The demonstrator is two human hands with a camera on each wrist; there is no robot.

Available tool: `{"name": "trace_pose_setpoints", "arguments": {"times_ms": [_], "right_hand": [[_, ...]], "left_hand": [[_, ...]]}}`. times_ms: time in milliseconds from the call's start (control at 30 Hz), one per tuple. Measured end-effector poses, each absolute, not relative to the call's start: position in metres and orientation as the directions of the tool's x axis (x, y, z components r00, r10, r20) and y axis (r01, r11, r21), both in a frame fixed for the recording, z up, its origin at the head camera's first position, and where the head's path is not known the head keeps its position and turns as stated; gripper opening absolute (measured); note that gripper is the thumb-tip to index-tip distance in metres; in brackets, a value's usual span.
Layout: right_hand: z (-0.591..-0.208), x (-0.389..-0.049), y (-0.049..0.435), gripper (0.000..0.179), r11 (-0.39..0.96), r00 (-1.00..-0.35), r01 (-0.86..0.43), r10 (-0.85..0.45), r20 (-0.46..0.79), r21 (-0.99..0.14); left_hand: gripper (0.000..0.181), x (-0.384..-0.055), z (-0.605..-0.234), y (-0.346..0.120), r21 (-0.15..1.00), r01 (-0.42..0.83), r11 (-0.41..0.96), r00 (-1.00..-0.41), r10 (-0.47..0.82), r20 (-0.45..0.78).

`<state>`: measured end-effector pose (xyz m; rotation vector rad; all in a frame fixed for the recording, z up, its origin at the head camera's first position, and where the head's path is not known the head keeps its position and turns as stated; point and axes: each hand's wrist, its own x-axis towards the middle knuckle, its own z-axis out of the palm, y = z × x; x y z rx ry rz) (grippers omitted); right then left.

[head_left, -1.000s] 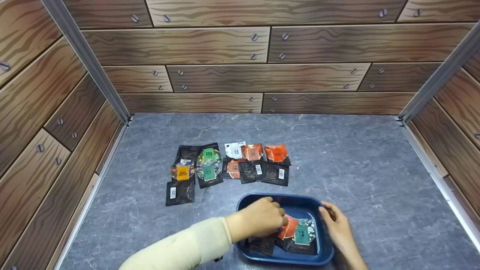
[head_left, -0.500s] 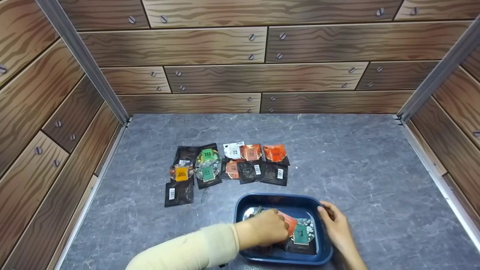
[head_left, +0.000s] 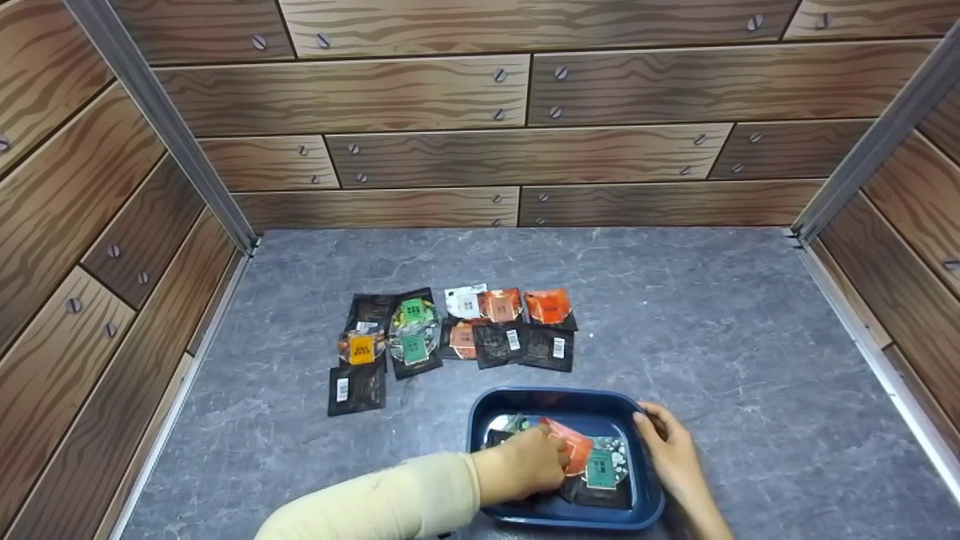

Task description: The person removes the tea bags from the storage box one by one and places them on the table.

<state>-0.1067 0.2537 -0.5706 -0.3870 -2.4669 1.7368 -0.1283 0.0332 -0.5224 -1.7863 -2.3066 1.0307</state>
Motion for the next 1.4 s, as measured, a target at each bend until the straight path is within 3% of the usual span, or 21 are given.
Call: {"name": "trace_pose_setpoints", "arguments": {"times_ms": [267, 667, 900, 1033, 1200, 1400], "right_hand": [[-0.57, -0.107, 0.254, 0.034, 0.336, -0.963, 0.158, 0.258, -0.071, -0.928], [-0.57, -0.107, 0.252, 0.03, 0.339, -0.961, 0.141, 0.272, -0.047, -0.93], [-0.57, -0.107, 0.252, 0.031, 0.347, -0.961, 0.152, 0.272, -0.056, -0.925], [-0.571, -0.107, 0.254, 0.033, 0.339, -0.964, 0.146, 0.259, -0.057, -0.929], [-0.571, -0.107, 0.253, 0.034, 0.33, -0.966, 0.138, 0.252, -0.054, -0.934], [-0.57, -0.107, 0.252, 0.033, 0.343, -0.962, 0.155, 0.265, -0.063, -0.927]], "left_hand": [[0.022, -0.128, -0.517, 0.033, -0.52, 0.844, 0.134, -0.364, 0.854, -0.371], [0.006, -0.127, -0.512, 0.021, -0.499, 0.831, 0.248, -0.427, 0.859, -0.284], [0.013, -0.131, -0.506, 0.009, -0.454, 0.832, 0.318, -0.415, 0.9, -0.132], [0.009, -0.138, -0.488, 0.002, -0.412, 0.846, 0.339, -0.399, 0.915, -0.066], [0.017, -0.15, -0.464, -0.008, -0.298, 0.874, 0.384, -0.41, 0.912, -0.029], [0.018, -0.167, -0.455, -0.031, -0.219, 0.856, 0.468, -0.435, 0.882, 0.181]]}}
